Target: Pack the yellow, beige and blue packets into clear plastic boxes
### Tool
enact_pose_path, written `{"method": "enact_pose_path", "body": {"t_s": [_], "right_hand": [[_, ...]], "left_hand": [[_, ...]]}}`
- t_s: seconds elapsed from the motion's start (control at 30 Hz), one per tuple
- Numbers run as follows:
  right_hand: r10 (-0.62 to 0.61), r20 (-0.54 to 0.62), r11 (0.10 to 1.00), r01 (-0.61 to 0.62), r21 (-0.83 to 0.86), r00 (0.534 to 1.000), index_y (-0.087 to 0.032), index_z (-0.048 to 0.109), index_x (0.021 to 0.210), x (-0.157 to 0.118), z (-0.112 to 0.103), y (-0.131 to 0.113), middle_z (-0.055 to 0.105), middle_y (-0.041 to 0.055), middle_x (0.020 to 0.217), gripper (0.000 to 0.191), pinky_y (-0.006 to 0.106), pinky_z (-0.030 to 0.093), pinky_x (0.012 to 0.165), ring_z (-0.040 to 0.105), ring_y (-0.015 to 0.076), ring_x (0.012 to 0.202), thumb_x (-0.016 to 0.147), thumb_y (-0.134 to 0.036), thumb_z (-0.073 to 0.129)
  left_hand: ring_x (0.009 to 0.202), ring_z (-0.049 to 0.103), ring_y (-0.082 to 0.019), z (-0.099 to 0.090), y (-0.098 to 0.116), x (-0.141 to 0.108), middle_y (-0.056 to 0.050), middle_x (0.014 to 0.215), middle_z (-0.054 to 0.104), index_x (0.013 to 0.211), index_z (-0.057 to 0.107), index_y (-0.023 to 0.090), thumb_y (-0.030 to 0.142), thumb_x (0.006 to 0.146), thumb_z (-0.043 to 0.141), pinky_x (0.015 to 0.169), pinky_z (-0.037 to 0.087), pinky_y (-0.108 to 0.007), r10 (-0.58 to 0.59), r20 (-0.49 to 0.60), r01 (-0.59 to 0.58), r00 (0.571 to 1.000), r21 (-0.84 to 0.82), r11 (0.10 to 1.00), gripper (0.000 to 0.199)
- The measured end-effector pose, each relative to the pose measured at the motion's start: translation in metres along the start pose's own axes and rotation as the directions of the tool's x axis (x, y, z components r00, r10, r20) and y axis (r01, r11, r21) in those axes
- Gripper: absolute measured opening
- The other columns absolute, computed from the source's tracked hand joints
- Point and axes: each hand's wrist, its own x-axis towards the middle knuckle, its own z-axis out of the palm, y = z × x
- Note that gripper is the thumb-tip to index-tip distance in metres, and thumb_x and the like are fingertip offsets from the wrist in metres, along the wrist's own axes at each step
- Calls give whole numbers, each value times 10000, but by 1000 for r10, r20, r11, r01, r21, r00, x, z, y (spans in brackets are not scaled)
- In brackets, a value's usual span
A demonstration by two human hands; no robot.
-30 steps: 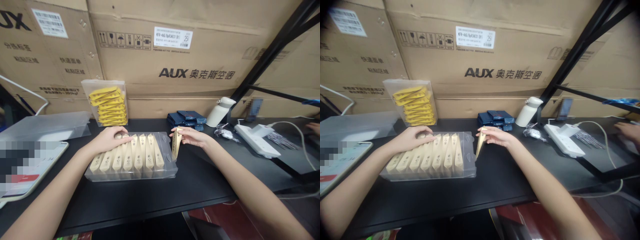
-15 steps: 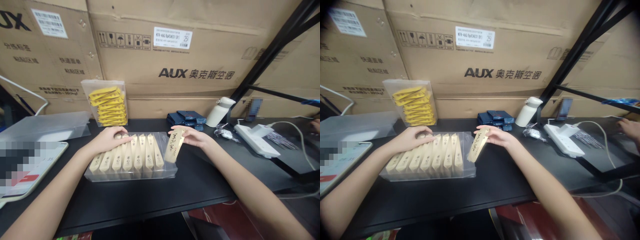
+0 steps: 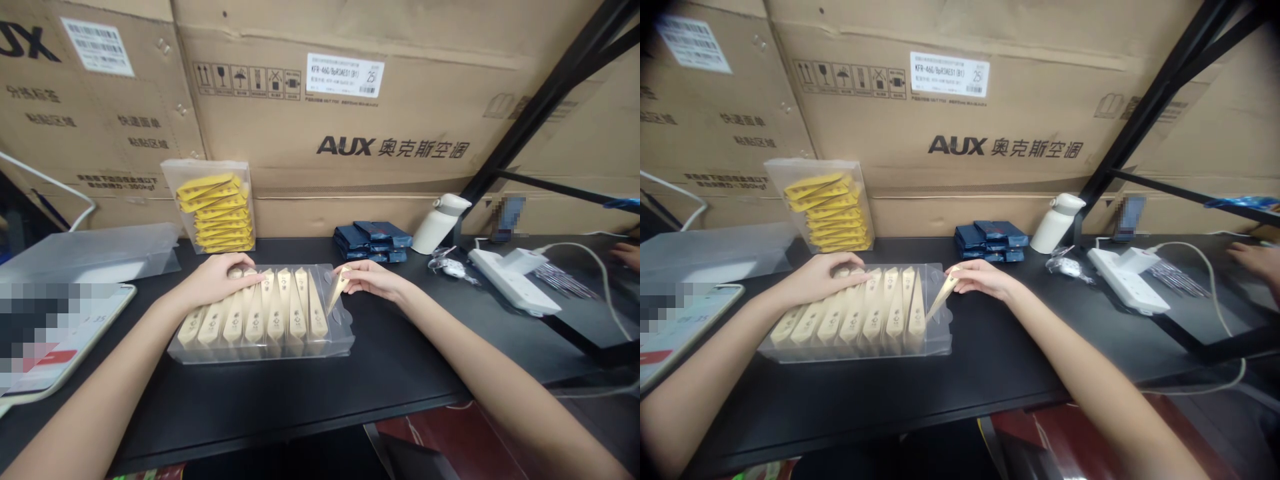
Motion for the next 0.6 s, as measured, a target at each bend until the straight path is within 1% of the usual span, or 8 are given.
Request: {"method": "enact_pose_path", "body": {"t_s": [0.1, 0.2, 0.33, 0.43, 0.5, 0.6], "right_hand": [[-25, -39, 1000, 25, 4, 999, -124, 707, 984, 0, 7, 0, 728, 47, 794, 355, 182, 593, 619, 685, 96, 623, 694, -293, 819], [-55, -46, 998, 56, 24, 997, -133, 675, 936, -1, 11, 1, 716, 39, 780, 354, 190, 593, 593, 678, 97, 598, 674, -307, 837], [-99, -36, 994, 101, 38, 994, -136, 643, 883, -1, 16, 4, 693, 25, 738, 313, 188, 582, 574, 665, 91, 581, 713, -340, 810], [-98, 24, 992, 96, 81, 995, -140, 647, 918, 0, 18, 6, 698, 29, 749, 289, 202, 582, 602, 681, 105, 623, 760, -349, 771], [-79, 84, 990, 68, 124, 993, -138, 653, 984, 1, 19, 7, 713, 47, 804, 297, 225, 589, 651, 699, 119, 676, 779, -328, 752], [-62, 171, 987, 35, 158, 983, -128, 647, 1097, 1, 19, 8, 722, 77, 926, 333, 257, 590, 747, 712, 135, 770, 787, -226, 717]], "left_hand": [[1017, 629, -268, 0, 0, 0, -38, 1054, 716, 968, 674, 225, 650, 782, 578, 894, 452, -343, 5, -2, -5, 1000, 1, 1000, 474], [1006, 632, -267, 0, 0, 0, -34, 1042, 719, 959, 678, 225, 650, 781, 577, 888, 451, -339, 14, -8, -14, 1000, -3, 1000, 471], [995, 635, -267, 1, 0, 0, -30, 1026, 720, 947, 677, 225, 651, 779, 579, 878, 450, -338, 16, -12, -16, 1000, -6, 1000, 468], [1002, 632, -265, 1, -1, 0, -34, 1037, 716, 957, 673, 224, 652, 781, 579, 881, 448, -338, 11, -10, -11, 1000, -6, 1000, 472], [1010, 630, -266, 1, -1, 0, -36, 1046, 714, 964, 671, 223, 654, 780, 580, 887, 447, -339, 7, -9, -7, 1000, -5, 1000, 477], [1014, 629, -267, 1, -2, 0, -37, 1049, 713, 967, 672, 222, 652, 779, 581, 891, 447, -340, 9, -9, -9, 1000, -4, 1000, 478]]}}
